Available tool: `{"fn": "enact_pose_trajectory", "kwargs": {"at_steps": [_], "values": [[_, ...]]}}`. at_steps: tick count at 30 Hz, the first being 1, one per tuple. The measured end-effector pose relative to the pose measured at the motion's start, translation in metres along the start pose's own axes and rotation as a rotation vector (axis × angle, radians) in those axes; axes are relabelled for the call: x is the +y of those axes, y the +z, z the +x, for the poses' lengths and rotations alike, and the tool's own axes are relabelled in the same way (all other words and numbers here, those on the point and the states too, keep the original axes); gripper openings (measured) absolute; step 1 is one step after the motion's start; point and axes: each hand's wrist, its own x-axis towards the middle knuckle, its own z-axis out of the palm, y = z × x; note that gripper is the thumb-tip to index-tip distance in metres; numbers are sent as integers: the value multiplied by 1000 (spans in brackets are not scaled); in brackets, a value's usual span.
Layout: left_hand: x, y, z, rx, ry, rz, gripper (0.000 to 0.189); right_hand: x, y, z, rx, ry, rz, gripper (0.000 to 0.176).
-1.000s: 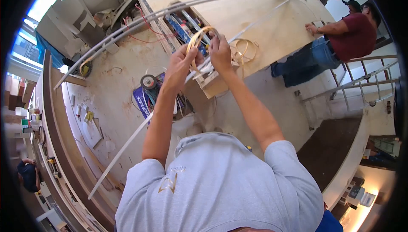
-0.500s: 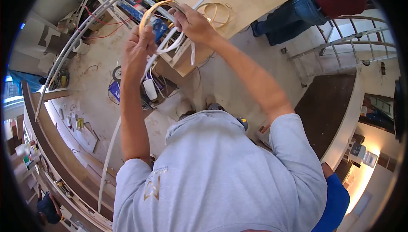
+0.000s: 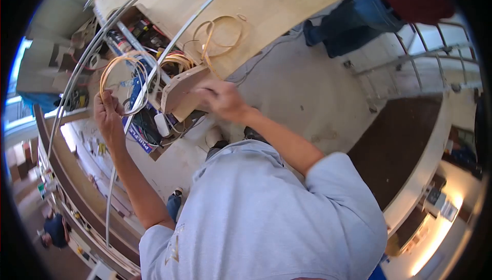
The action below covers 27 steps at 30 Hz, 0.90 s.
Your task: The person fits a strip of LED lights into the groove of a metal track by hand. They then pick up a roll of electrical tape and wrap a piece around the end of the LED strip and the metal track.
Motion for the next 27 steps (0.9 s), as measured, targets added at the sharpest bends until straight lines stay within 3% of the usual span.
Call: {"fn": "enact_pose_trajectory", "kwargs": {"at_steps": [2, 4, 7, 10, 13, 15, 16, 17, 19, 21, 22, 24, 26, 27], "values": [[3, 2, -4, 47, 7, -3, 25, 53, -27, -26, 104, 321, -34, 20], [6, 6, -9, 101, 15, 17, 24, 100, -51, -40, 189, 381, -129, 19], [5, 12, -16, 181, 39, 28, 25, 94, -59, -18, 298, 231, -106, 21], [3, 14, -19, 215, 35, -20, 25, 74, -55, 29, 219, 46, -244, 23], [7, 18, -21, 283, 55, 75, 27, 109, -42, 70, -149, -65, -524, 27], [6, 19, -21, 309, 76, 71, 25, 105, -49, 85, -250, 31, -472, 28], [8, 20, -21, 301, 61, 49, 28, 90, -64, 83, -205, 115, -124, 27], [10, 21, -22, 298, 39, 24, 30, 74, -86, 78, -161, 219, 217, 26], [11, 19, -21, 313, 34, 60, 29, 54, -144, 76, -112, 139, 324, 20], [7, 17, -19, 312, 64, 58, 27, 0, -213, 77, 239, 231, 453, 16], [-1, 14, -17, 290, 56, -30, 26, -23, -268, 84, 192, 173, 595, 22], [-18, 7, -12, 235, 52, -211, 22, -83, -371, 105, 120, 80, 564, 26], [-16, 8, -11, 240, 62, -165, 22, -163, -355, 101, 536, -169, -185, 31], [-14, 11, -9, 241, 67, -145, 22, -196, -332, 93, 602, -316, -558, 36]]}}
